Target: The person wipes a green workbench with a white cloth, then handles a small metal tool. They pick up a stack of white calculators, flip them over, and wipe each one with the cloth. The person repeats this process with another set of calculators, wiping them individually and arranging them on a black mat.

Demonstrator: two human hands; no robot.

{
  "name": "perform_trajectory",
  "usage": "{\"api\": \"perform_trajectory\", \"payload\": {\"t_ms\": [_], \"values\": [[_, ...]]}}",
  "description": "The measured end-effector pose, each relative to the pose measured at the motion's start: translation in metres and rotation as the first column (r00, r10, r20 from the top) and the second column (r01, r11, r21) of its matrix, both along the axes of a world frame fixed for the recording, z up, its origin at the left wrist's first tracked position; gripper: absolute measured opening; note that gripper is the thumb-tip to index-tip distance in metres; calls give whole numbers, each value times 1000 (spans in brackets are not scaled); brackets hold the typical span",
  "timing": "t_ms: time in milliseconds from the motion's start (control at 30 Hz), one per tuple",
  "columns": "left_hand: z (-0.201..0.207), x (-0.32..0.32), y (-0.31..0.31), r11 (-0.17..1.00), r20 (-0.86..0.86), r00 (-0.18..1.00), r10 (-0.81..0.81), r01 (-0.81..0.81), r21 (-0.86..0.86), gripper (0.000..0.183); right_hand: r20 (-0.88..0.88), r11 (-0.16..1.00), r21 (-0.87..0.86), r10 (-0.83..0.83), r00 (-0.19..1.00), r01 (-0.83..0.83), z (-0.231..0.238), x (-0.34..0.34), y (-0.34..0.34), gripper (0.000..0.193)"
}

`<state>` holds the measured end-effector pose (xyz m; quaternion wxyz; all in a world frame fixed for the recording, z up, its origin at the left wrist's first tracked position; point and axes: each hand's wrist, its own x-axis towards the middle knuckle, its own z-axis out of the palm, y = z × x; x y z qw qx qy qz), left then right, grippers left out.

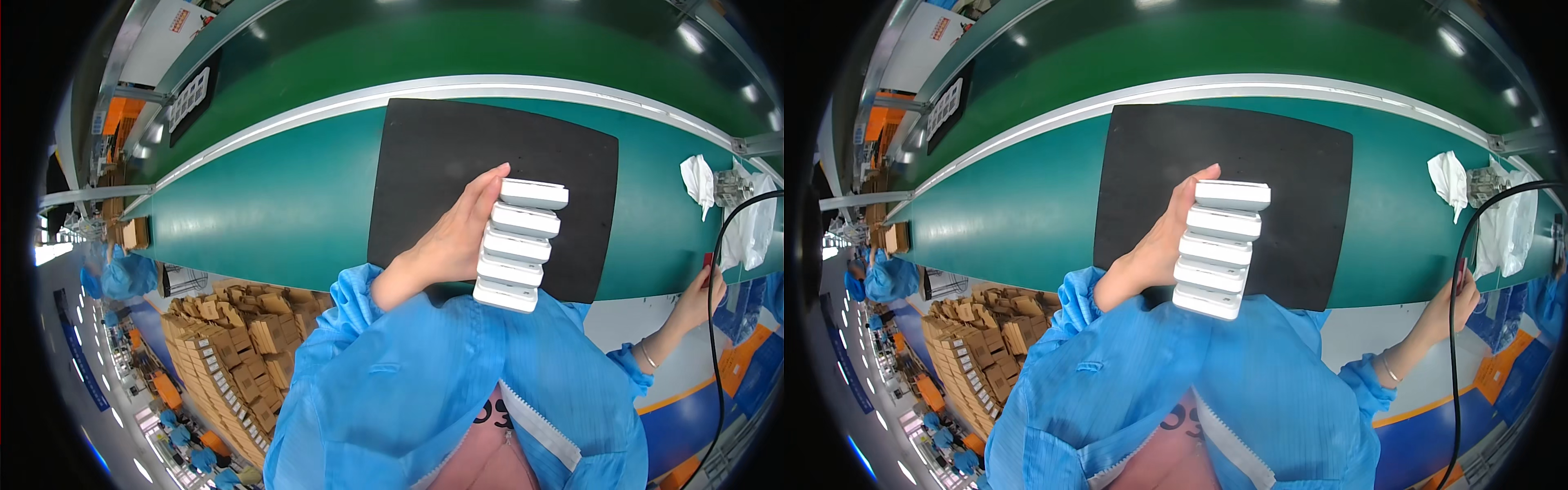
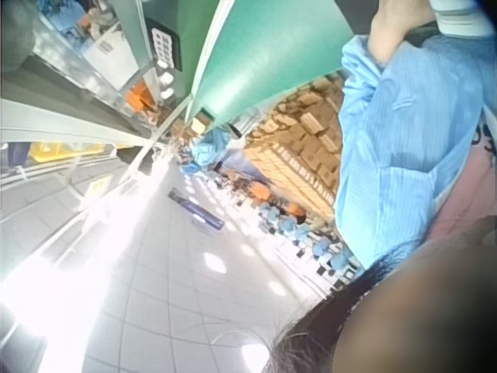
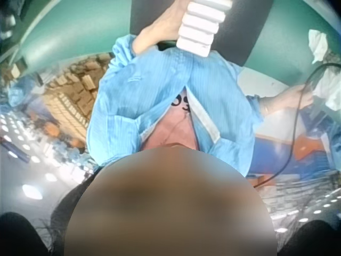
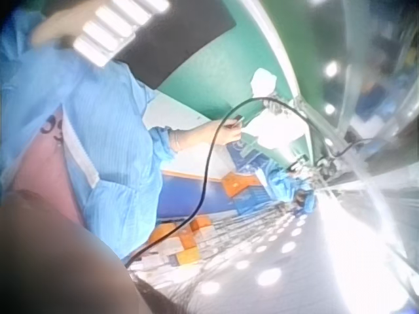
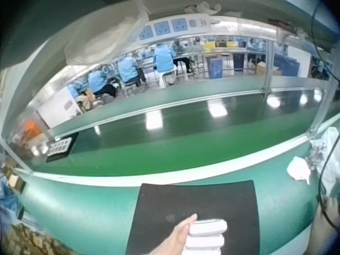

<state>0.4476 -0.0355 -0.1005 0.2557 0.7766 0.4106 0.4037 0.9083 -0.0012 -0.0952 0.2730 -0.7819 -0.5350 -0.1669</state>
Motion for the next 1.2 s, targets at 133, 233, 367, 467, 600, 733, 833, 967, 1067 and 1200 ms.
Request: {"api": "perform_trajectory", "payload": {"t_ms": [133,233,367,467,600,733,833,967,1067,1200], "values": [[-2,-1,4,1000,-36,999,-17,17,9,134,146,997,-79,17,989,-5,-29,31,21,29],[1,-1,4,1000,-100,995,-11,10,-13,134,195,966,-252,-3,981,53,-16,1,35,33],[3,-1,3,999,-112,994,-11,6,-45,133,34,965,-76,255,966,-252,26,-60,29,42],[-1,-2,5,1000,-39,999,-28,27,-12,134,-624,597,-71,598,503,-799,56,-135,11,96],[0,-1,6,998,28,999,-23,22,53,132,-594,151,-133,779,200,-980,36,-204,15,146],[-6,3,2,995,99,995,27,-36,88,125,-438,69,-177,888,141,-982,2,-239,16,101],[-9,0,-3,990,-11,994,112,-110,85,110,-526,75,-216,831,180,-974,-2,-238,16,65],[22,-21,-17,991,-76,993,92,-99,-89,102,-454,128,-417,828,328,-900,28,-252,14,93],[20,-45,-27,988,-170,976,138,-149,-50,99,-344,206,-228,897,277,-952,35,-255,6,131],[20,-93,-39,927,-287,883,371,-368,67,58,-315,183,-321,904,287,-929,51,-284,4,120]]}}
